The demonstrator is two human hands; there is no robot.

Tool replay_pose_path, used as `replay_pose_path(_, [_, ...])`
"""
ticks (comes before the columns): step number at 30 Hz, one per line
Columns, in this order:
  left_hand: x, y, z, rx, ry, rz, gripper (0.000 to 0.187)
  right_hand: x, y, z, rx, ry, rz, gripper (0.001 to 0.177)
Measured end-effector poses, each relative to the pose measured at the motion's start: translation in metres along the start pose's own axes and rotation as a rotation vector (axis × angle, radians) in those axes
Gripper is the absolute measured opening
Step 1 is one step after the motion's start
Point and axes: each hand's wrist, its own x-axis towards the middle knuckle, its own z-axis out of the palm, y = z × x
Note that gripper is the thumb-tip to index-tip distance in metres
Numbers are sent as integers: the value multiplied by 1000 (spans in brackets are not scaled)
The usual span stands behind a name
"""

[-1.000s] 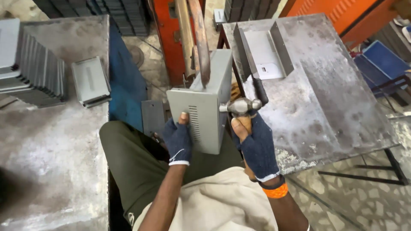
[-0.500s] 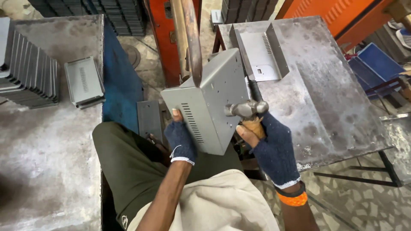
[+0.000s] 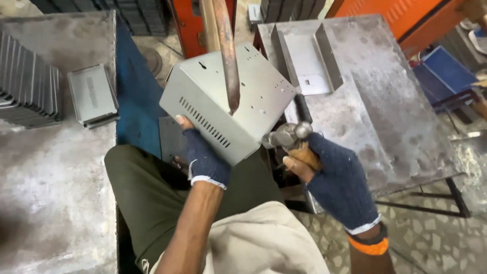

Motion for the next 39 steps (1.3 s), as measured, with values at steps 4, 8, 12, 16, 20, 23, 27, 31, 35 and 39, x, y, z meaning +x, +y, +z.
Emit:
replay_pose_path(4, [7, -18, -18, -64, -257, 156, 98, 7, -13, -10, -231, -31, -120, 24])
replay_pose_path(8, [10, -22, -19, -147, -275, 164, 89, 15, -27, -21, -322, 18, -286, 34])
replay_pose_path(12, [2, -17, -17, -92, -232, 185, 76, 13, -32, -6, -207, 78, -262, 20])
replay_pose_path(16, [2, -17, -16, -29, -176, 190, 84, 4, -25, 2, -327, 62, -187, 20])
replay_pose_path(20, [-1, -16, -15, 8, -158, 187, 82, -6, -27, 9, -273, 20, -95, 8])
replay_pose_path(23, [5, -24, -23, -32, -258, 215, 96, -10, -18, 15, -228, 137, -176, 9])
replay_pose_path(27, [3, -19, -14, -138, -334, 212, 88, -25, -11, 35, -6, 199, 90, 16])
replay_pose_path(31, [-15, -4, 7, 51, 86, 84, 69, -40, 0, 53, 94, 309, 146, 17])
replay_pose_path(35, [-7, -9, 0, 47, 89, 57, 71, -39, 9, 64, 164, 352, 125, 13])
replay_pose_path(39, [-23, -4, 5, 53, 83, 54, 81, -43, 7, 70, 231, 475, 132, 11])
